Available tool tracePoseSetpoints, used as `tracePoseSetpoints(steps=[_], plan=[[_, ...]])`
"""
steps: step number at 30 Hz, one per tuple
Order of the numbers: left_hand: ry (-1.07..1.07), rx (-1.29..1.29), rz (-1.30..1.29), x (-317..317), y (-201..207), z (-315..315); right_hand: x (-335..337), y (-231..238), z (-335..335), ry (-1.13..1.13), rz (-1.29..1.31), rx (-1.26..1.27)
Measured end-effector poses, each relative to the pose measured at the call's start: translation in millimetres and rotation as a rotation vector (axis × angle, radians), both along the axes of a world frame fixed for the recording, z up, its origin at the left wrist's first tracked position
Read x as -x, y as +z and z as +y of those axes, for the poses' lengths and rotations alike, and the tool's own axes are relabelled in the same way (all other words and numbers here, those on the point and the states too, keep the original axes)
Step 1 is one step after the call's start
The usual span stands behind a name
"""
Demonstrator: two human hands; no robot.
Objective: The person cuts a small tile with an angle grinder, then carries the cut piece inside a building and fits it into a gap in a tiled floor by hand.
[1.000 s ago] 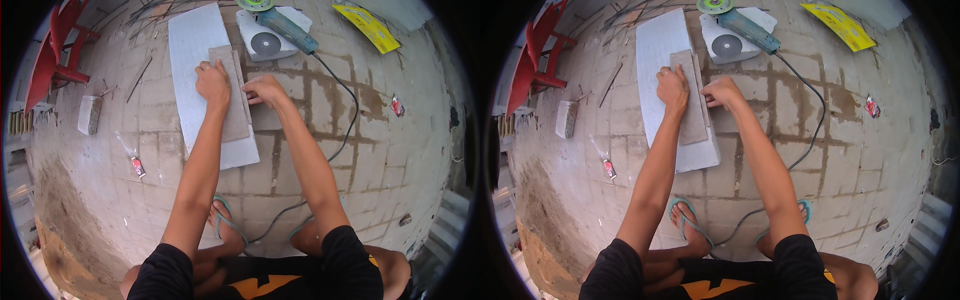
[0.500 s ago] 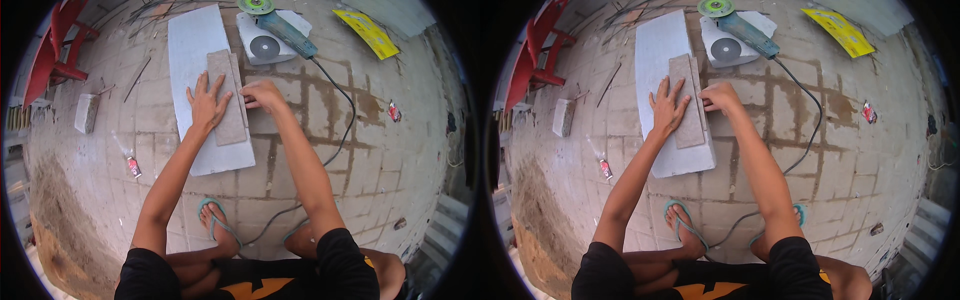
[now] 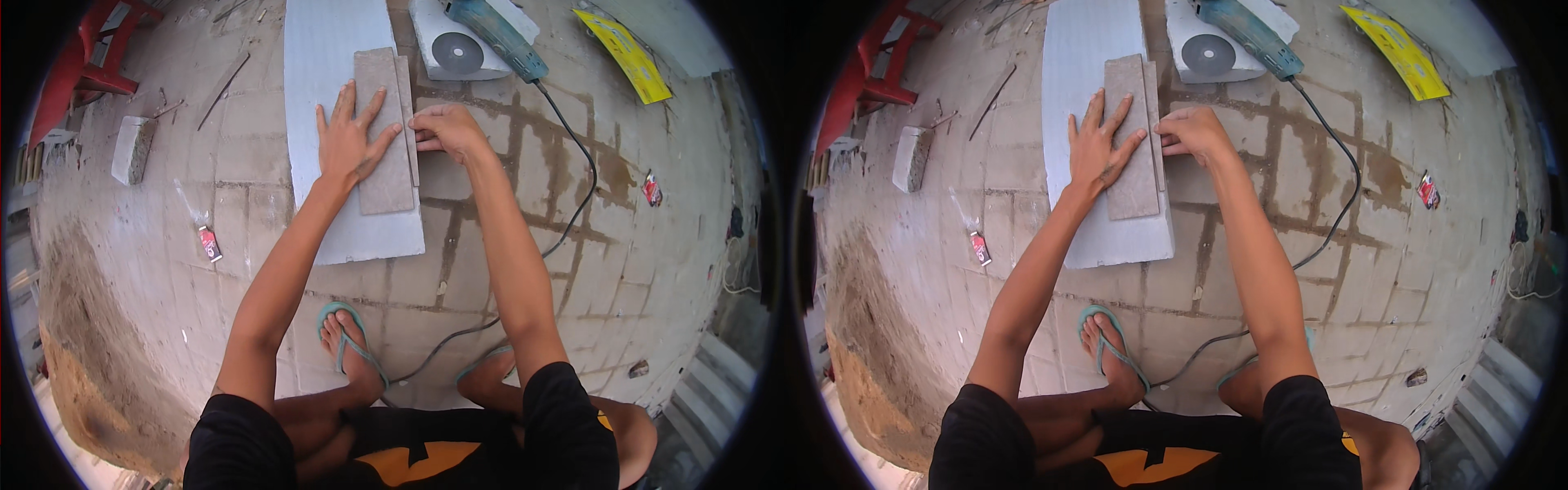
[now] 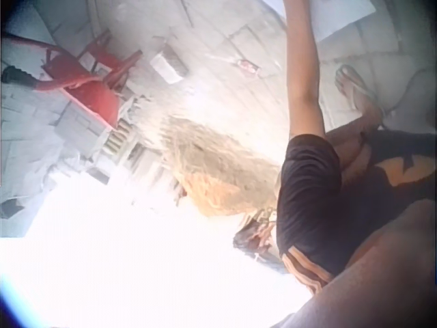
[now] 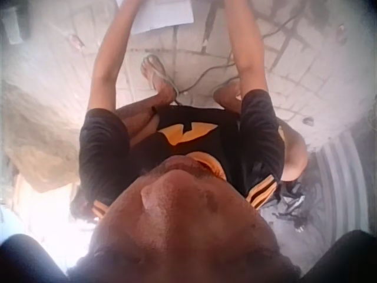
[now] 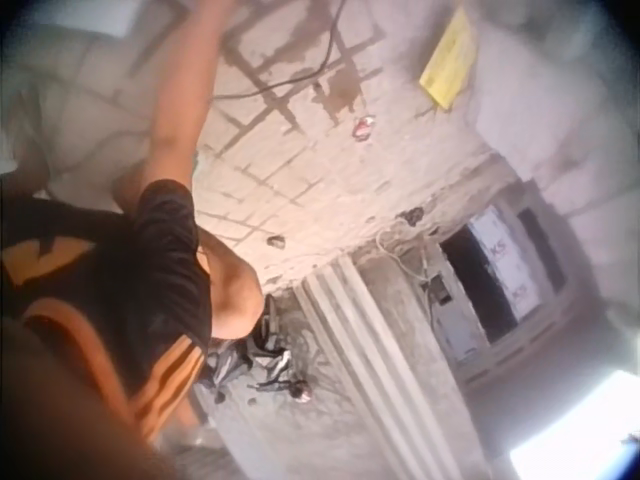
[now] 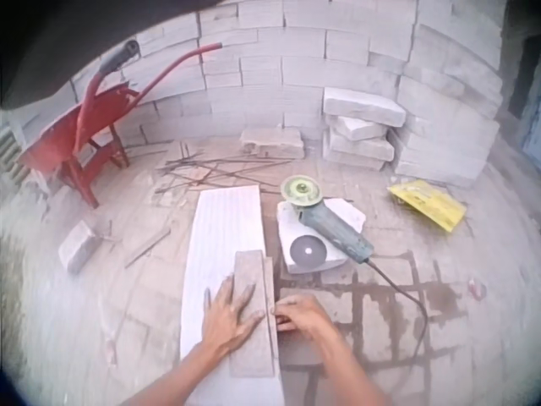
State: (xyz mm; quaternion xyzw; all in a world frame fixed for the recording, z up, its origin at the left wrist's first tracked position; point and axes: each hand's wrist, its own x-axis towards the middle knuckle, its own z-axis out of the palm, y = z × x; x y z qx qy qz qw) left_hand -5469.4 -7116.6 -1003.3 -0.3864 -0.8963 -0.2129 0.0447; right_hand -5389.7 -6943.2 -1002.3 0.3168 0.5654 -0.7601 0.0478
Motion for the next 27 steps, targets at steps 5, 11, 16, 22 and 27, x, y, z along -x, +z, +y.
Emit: tracePoseSetpoints(steps=[5,11,16,22,27], plan=[[0.006,0.005,-0.003,-1,-2,1,1,-1,3,0.049,0.008,0.010],[0.013,0.017,-0.001,-2,-3,2,-2,-6,2,0.008,0.022,0.030],[0.034,0.016,-0.004,-2,-8,4,-2,-6,2,-0.013,0.017,0.031],[0.142,-0.059,-0.098,-5,-9,0,0,-6,-4,0.015,0.028,0.045],[0.002,0.232,-0.223,-69,39,-24,-9,-16,6,0.001,0.033,0.018]])
